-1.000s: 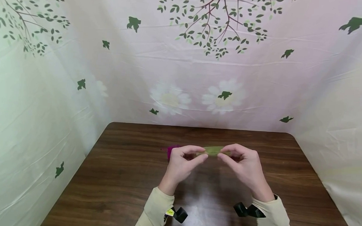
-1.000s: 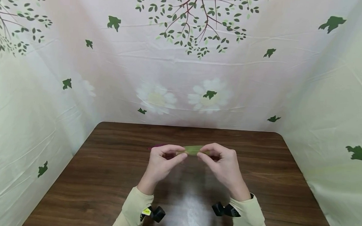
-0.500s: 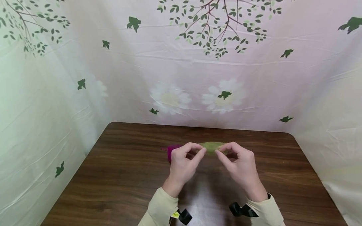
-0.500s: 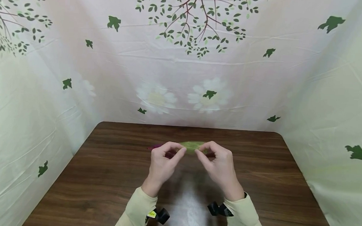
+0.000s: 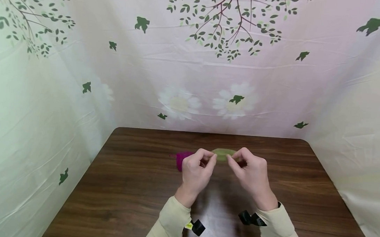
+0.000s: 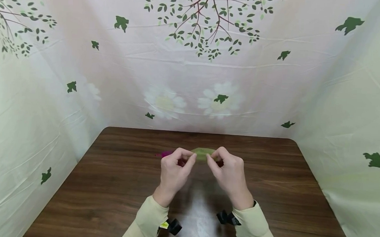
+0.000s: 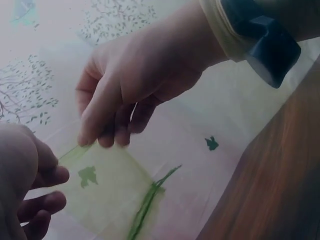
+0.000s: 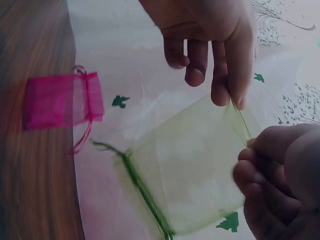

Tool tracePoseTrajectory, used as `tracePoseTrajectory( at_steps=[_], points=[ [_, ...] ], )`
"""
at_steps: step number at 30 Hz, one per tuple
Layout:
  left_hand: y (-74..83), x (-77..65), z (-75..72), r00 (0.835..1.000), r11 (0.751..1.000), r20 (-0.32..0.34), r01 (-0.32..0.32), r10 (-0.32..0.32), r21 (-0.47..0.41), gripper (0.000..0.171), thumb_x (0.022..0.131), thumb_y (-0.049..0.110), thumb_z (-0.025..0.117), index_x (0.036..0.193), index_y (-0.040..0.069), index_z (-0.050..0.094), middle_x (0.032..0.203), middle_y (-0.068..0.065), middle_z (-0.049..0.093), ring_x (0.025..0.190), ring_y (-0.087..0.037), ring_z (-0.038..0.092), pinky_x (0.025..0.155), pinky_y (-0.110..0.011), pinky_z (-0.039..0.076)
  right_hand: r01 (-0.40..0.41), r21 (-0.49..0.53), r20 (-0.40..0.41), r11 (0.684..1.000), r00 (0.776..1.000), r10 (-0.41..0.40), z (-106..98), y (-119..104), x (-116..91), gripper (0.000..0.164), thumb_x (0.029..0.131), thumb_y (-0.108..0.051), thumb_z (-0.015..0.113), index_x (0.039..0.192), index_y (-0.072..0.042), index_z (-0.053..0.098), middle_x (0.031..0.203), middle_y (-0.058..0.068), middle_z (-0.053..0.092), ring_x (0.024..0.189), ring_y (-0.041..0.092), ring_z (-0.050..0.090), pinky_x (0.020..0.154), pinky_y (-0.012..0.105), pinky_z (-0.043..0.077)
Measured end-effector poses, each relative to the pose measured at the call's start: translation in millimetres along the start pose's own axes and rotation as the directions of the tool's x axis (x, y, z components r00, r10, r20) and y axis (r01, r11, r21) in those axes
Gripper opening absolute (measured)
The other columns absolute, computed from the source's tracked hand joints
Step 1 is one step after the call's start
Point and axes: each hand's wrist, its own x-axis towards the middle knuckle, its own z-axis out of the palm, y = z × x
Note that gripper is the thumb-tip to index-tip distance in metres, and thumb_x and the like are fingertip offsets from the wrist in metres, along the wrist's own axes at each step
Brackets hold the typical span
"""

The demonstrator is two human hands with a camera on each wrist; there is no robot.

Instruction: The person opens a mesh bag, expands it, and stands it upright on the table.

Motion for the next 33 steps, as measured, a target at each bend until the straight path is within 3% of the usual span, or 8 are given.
tracePoseTrajectory(
  at_steps=[7,16,20,24,29,33],
  points=[
    [0.6,-0.8,3.6,0.999,0.989,-0.051,-0.003,0.011,0.147,0.009,0.086,0.002,0.077,0.086,0.011,0.075,0.069,0.003,0.069,0.057,-0.007,0.063,0.053,-0.02,0.053,0.054,-0.109,0.036,0.993,0.998,-0.05,1.7,3.2,-0.9,0.025,0.081,0.007,0.08,0.09,-0.01,0.064,0.068,-0.005,0.064,0.058,0.004,0.06,0.054,0.021,0.052],
    [-4.3,-1.9,9.5,0.996,0.99,-0.083,-0.023,0.035,0.142,0.009,0.089,0.004,0.078,0.092,0.011,0.075,0.07,0.006,0.07,0.057,-0.003,0.063,0.054,-0.015,0.052,0.016,-0.136,-0.024,0.991,1.0,-0.02,5.7,1.3,-2.3,0.01,0.089,-0.001,0.07,0.092,-0.007,0.062,0.061,-0.007,0.05,0.047,0.002,0.041,0.046,0.019,0.037],
    [-5.3,-0.3,10.5,0.991,0.988,-0.115,-0.053,0.07,0.147,0.009,0.09,0.004,0.077,0.097,0.009,0.081,0.075,0.003,0.074,0.059,-0.005,0.065,0.056,-0.015,0.053,0.009,-0.142,-0.041,0.99,0.999,-0.015,8.3,-0.3,-1.0,0.005,0.092,-0.002,0.069,0.096,-0.003,0.067,0.065,-0.001,0.062,0.048,0.007,0.051,0.046,0.021,0.043],
    [-6.3,0.8,10.6,0.989,0.994,-0.131,-0.056,0.069,0.098,0.009,0.09,0.003,0.077,0.096,0.007,0.083,0.08,-0.001,0.078,0.06,-0.007,0.067,0.057,-0.016,0.055,0.008,-0.123,-0.05,0.992,0.999,-0.014,8.7,-2.3,0.7,0.004,0.093,-0.001,0.07,0.098,-0.001,0.071,0.076,0.005,0.073,0.057,0.013,0.064,0.052,0.024,0.052],
    [-6.8,1.5,12.3,0.99,0.999,-0.134,-0.033,0.038,0.036,0.011,0.09,-0.001,0.075,0.093,0.007,0.081,0.077,0.0,0.075,0.058,-0.007,0.064,0.056,-0.017,0.054,-0.004,-0.146,-0.052,0.989,0.999,-0.004,8.1,-3.9,1.2,0.006,0.089,-0.001,0.072,0.092,-0.005,0.068,0.066,-0.001,0.062,0.052,0.008,0.05,0.05,0.022,0.043],
    [-5.3,-0.3,14.7,0.989,0.999,-0.149,-0.005,0.01,0.036,0.015,0.088,-0.004,0.073,0.096,0.007,0.079,0.069,0.003,0.069,0.055,-0.005,0.062,0.053,-0.016,0.052,-0.022,-0.174,-0.088,0.985,0.996,0.006,10.4,-4.4,-0.4,0.014,0.084,0.0,0.074,0.085,-0.007,0.062,0.062,-0.003,0.061,0.048,0.006,0.049,0.047,0.023,0.041]
  ],
)
